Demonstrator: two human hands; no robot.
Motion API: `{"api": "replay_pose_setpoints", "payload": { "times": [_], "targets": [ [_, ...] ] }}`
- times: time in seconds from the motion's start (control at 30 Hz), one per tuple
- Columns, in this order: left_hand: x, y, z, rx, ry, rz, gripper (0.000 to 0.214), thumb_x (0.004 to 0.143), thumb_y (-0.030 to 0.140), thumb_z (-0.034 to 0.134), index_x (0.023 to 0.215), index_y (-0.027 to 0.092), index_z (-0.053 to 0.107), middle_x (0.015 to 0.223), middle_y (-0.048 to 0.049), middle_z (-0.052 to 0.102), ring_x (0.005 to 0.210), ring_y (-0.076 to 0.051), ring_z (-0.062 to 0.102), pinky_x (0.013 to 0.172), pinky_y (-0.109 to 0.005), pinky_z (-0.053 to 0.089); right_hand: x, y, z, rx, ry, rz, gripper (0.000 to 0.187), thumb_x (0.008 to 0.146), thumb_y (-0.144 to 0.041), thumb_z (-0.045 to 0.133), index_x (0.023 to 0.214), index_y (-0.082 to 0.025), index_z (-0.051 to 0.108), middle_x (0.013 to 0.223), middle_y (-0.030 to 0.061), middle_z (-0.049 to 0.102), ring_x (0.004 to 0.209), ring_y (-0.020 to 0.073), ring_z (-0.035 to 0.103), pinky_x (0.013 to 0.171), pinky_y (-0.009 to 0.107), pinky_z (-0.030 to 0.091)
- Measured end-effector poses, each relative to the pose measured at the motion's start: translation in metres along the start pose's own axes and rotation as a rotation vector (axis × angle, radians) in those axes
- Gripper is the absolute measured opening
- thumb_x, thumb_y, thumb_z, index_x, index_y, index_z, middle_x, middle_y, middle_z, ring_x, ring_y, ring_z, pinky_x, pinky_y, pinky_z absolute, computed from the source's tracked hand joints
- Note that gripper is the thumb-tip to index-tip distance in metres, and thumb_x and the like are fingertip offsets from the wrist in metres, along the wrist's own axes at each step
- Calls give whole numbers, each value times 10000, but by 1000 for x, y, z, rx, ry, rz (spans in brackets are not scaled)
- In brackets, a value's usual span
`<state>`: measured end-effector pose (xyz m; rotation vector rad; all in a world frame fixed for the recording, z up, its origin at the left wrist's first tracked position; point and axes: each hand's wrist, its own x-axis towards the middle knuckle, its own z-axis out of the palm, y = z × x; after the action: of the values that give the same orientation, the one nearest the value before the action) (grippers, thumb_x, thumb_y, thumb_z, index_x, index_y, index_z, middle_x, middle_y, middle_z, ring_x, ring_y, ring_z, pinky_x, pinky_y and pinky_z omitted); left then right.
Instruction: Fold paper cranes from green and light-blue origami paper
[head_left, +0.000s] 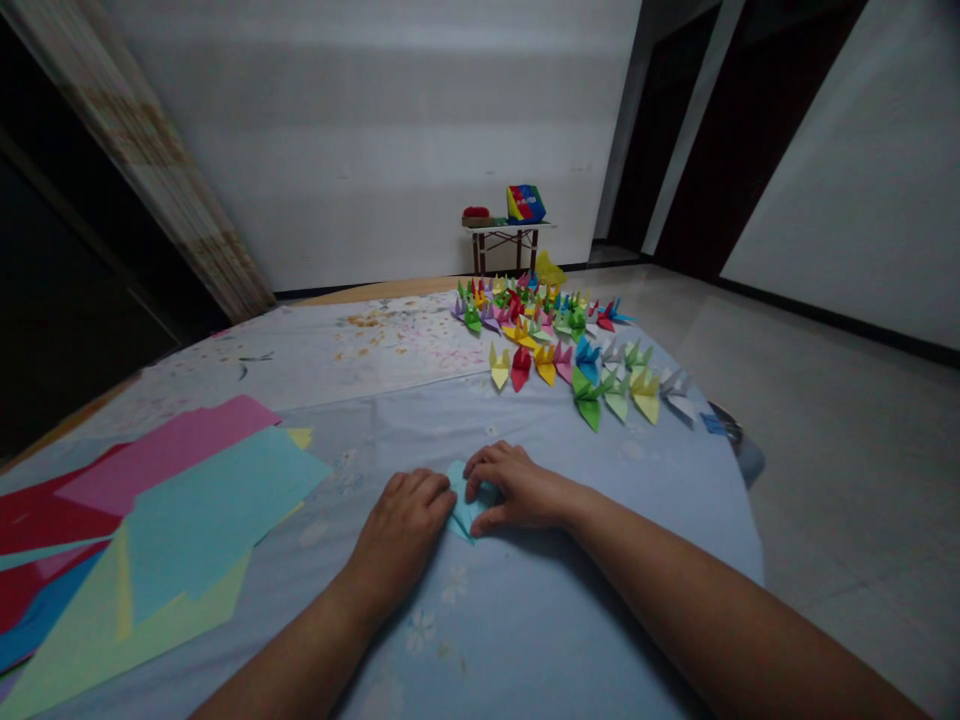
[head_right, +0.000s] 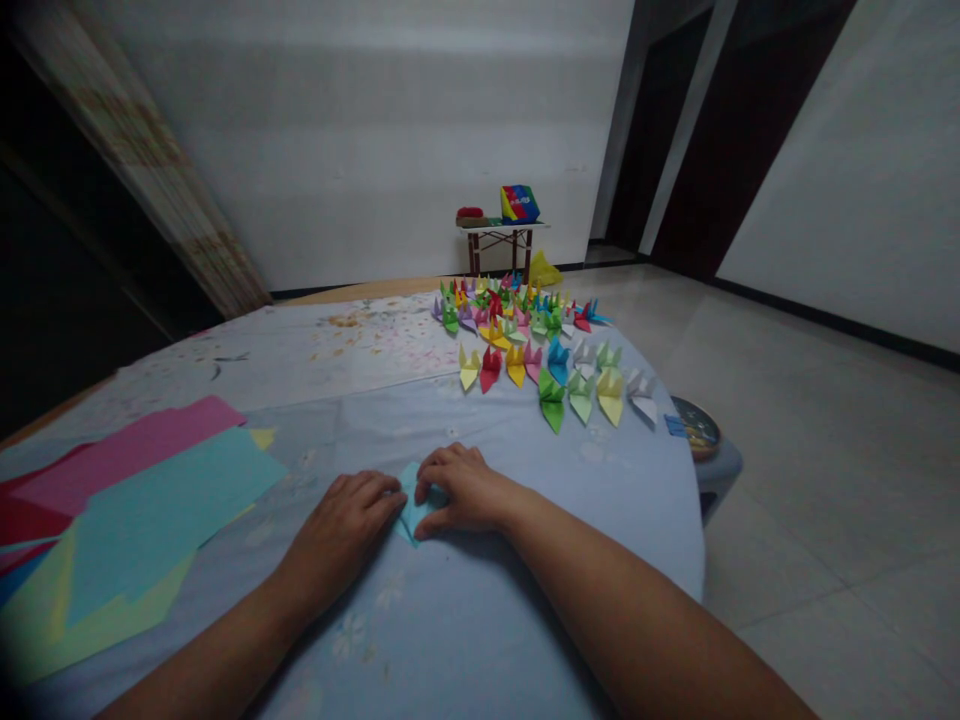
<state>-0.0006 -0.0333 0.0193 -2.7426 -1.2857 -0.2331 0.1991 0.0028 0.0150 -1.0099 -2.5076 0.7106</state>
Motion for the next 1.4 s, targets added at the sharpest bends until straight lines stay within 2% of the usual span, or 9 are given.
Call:
{"api": "replay_pose_setpoints", "payload": {
  "times": [0.13, 0.23, 0.3, 0.43, 0.7, 0.87, 1.07, 1.27, 1.4],
  "targets": [
    [-10, 0, 1, 13, -45, 22, 315, 844, 185, 449, 1149, 192, 528, 1200, -83, 548, 1104, -238, 442, 918, -401, 334, 0, 1, 0, -3, 14, -24, 347, 632, -452, 698, 906, -254, 623, 1067, 28, 540, 1021, 217, 430, 878, 370, 310],
    [-15, -2, -1, -38, -103, 16, 366, 864, 228, 398, 1220, 198, 480, 1271, -77, 508, 1169, -240, 405, 963, -425, 299, 0, 2, 0, -2, 20, -25, 346, 626, -456, 702, 896, -252, 631, 1062, 28, 545, 1016, 216, 436, 881, 368, 310],
    [-17, -6, -5, -104, -149, 28, 408, 868, 258, 383, 1271, 218, 423, 1297, -66, 489, 1185, -231, 400, 977, -431, 293, 0, 2, 0, 2, 21, -24, 335, 629, -447, 703, 892, -252, 633, 1065, 25, 546, 1013, 212, 438, 881, 366, 311],
    [-22, -17, -16, -246, -217, 90, 507, 843, 278, 428, 1334, 308, 305, 1400, -31, 354, 1248, -228, 331, 1001, -427, 282, 0, 1, 0, 10, 14, -18, 323, 634, -430, 705, 896, -254, 637, 1071, 24, 544, 1012, 210, 438, 879, 364, 314],
    [-23, -23, -24, -284, -272, 116, 483, 834, 289, 450, 1300, 366, 352, 1420, -26, 315, 1265, -253, 310, 1001, -458, 271, 0, 0, -2, 28, -5, 5, 331, 633, -440, 703, 899, -254, 638, 1082, 21, 540, 1022, 209, 430, 888, 362, 310],
    [-23, -20, -22, -253, -250, 116, 493, 824, 272, 453, 1300, 359, 356, 1420, -21, 316, 1264, -250, 316, 1004, -450, 270, 0, -2, -3, 23, -21, 12, 243, 699, -390, 661, 895, -249, 639, 1082, 28, 539, 1022, 207, 432, 891, 372, 306],
    [-24, -16, -20, -201, -218, 106, 527, 800, 263, 471, 1304, 357, 351, 1449, -7, 246, 1302, -277, 223, 1014, -477, 250, -1, -3, -2, 2, -4, 5, 211, 720, -370, 643, 891, -247, 635, 1078, 27, 539, 1014, 207, 434, 882, 370, 311],
    [-24, -7, -23, -212, -219, 99, 564, 784, 249, 488, 1322, 322, 337, 1380, -41, 384, 1266, -288, 294, 1019, -507, 228, -1, -1, -1, -13, 3, -2, 223, 719, -378, 645, 899, -246, 632, 1071, 33, 537, 1020, 203, 434, 881, 365, 313],
    [-25, -12, -27, -306, -267, 126, 611, 767, 297, 522, 1334, 343, 298, 1389, -35, 371, 1260, -273, 320, 1022, -479, 248, 0, -1, -1, -17, 2, 6, 219, 716, -376, 648, 892, -246, 634, 1070, 33, 540, 1019, 206, 434, 878, 364, 315]
  ]
}}
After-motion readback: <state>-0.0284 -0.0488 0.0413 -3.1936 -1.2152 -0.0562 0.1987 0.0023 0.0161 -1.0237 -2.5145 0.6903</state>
